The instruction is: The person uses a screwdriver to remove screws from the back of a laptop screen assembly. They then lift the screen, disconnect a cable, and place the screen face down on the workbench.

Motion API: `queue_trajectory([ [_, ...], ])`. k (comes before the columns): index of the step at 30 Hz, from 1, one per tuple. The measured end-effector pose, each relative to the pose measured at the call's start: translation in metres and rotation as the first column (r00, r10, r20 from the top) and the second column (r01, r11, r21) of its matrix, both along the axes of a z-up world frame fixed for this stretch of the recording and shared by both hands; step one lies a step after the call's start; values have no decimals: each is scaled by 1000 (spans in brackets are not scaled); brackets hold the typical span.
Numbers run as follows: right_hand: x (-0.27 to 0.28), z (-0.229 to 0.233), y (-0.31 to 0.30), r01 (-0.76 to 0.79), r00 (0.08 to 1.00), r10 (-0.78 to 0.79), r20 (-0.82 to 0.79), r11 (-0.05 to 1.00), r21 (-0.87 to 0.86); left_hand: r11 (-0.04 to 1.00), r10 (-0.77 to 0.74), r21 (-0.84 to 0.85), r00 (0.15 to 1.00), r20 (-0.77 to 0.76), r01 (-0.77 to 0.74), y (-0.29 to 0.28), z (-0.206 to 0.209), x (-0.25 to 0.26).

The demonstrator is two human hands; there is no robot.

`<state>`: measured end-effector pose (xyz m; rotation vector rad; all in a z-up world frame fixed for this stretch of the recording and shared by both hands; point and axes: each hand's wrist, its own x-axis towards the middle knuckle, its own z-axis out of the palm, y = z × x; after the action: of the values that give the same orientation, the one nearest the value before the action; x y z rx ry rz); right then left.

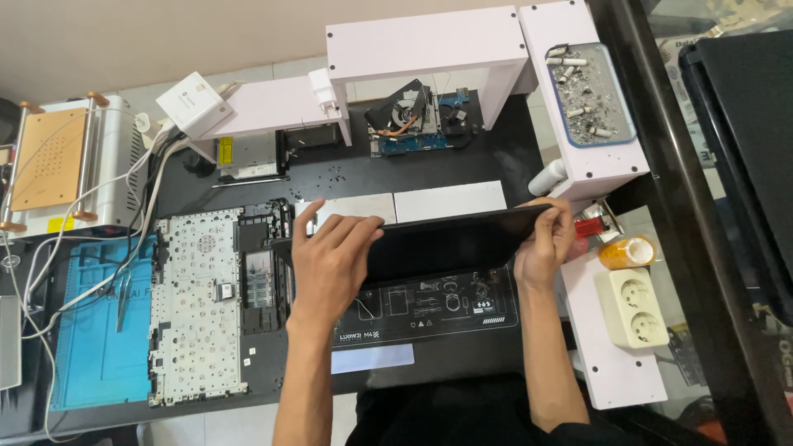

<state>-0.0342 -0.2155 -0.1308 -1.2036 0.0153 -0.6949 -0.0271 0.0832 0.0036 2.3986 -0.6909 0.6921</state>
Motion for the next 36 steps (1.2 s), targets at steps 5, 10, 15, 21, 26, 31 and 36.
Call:
queue_trajectory([
  [5, 1, 0, -1, 3, 1000, -3, 1, 1000, -15, 1000, -15, -5, 1000, -19, 15, -6, 7, 5],
  [10, 1, -1, -1, 3, 1000, -3, 4, 1000, -22, 1000, -23, 15, 1000, 5, 23, -20, 7, 6],
  [15, 1, 0, -2, -20, 1000, 20, 4, 1000, -11, 997, -61, 50, 998, 23, 60, -45, 3, 7],
  [21, -4, -3, -5, -39, 999, 39, -9, 999, -3, 993, -9, 119, 999, 45, 4, -39, 1, -2],
  [26, -3, -3, -5, -30, 1000, 30, 1, 1000, -6, 981, 180, 54, 979, 100, -186, 4, -22, -8],
  [31, 0, 2, -2, -14, 1000, 15, 14, 1000, -18, 853, 302, -431, 952, -54, -295, 28, -57, -13],
  [36, -3, 1, -2, -16, 1000, 16, 2, 1000, -14, 612, 127, -738, 957, -262, -284, 45, -90, -10],
])
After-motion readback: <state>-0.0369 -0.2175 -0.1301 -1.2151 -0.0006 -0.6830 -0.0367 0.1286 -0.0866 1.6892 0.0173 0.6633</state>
